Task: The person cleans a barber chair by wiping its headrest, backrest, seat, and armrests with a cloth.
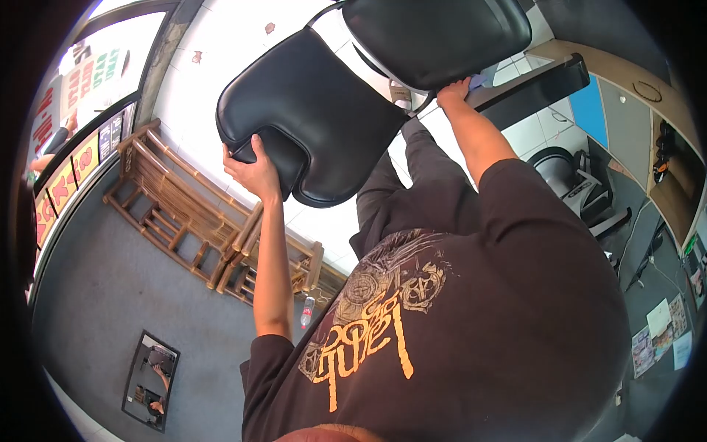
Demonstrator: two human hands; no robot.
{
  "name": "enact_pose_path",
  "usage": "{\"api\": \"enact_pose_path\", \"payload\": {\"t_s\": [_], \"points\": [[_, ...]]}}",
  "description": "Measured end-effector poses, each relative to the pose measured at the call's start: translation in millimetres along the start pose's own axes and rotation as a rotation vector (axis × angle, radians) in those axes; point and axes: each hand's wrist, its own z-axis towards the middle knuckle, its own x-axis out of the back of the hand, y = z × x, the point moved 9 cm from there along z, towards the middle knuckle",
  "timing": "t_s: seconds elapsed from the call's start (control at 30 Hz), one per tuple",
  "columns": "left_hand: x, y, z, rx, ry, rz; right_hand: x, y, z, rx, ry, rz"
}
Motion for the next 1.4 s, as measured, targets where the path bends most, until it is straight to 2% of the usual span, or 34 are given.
{"api": "enact_pose_path", "payload": {"t_s": [0.03,0.27,0.37,0.5,0.6,0.73,0.87,0.97,1.07,1.1,1.2,1.3,1.33,1.4], "points": [[1,-1,-1,-0.002,0.005,-0.001,4,2,-5,0.038,0.073,0.023],[-5,-12,3,-0.032,0.04,-0.037,-1,-9,-6,0.281,-0.024,0.051],[-3,-7,4,-0.004,0.027,-0.031,-4,-13,-5,0.352,0.055,0.047],[-1,-11,2,0.027,0.018,0.003,3,-19,-28,0.468,0.006,0.066],[1,-9,-1,0.046,0.014,0.026,23,-35,-85,0.651,0.058,0.182],[1,-12,0,0.036,0.032,0.052,46,-57,-162,0.888,0.265,0.629],[-1,-16,1,0.037,0.026,0.052,54,-32,-239,0.91,0.498,0.85],[-1,-17,4,0.011,0.045,0.054,47,1,-278,0.817,0.654,0.845],[2,-16,4,-0.004,0.058,0.027,23,41,-292,0.636,0.602,0.911],[1,-18,3,0.0,0.058,0.01,14,57,-297,0.602,0.673,0.952],[2,-21,3,-0.143,0.241,0.173,-15,95,-314,0.477,0.73,0.864],[49,41,-79,-0.529,0.491,-0.028,-34,121,-346,0.448,0.776,0.794],[60,60,-117,-0.652,0.496,-0.188,-36,126,-355,0.456,0.771,0.79],[52,87,-188,-0.796,0.315,-0.488,-45,131,-381,0.47,0.743,0.793]]}}
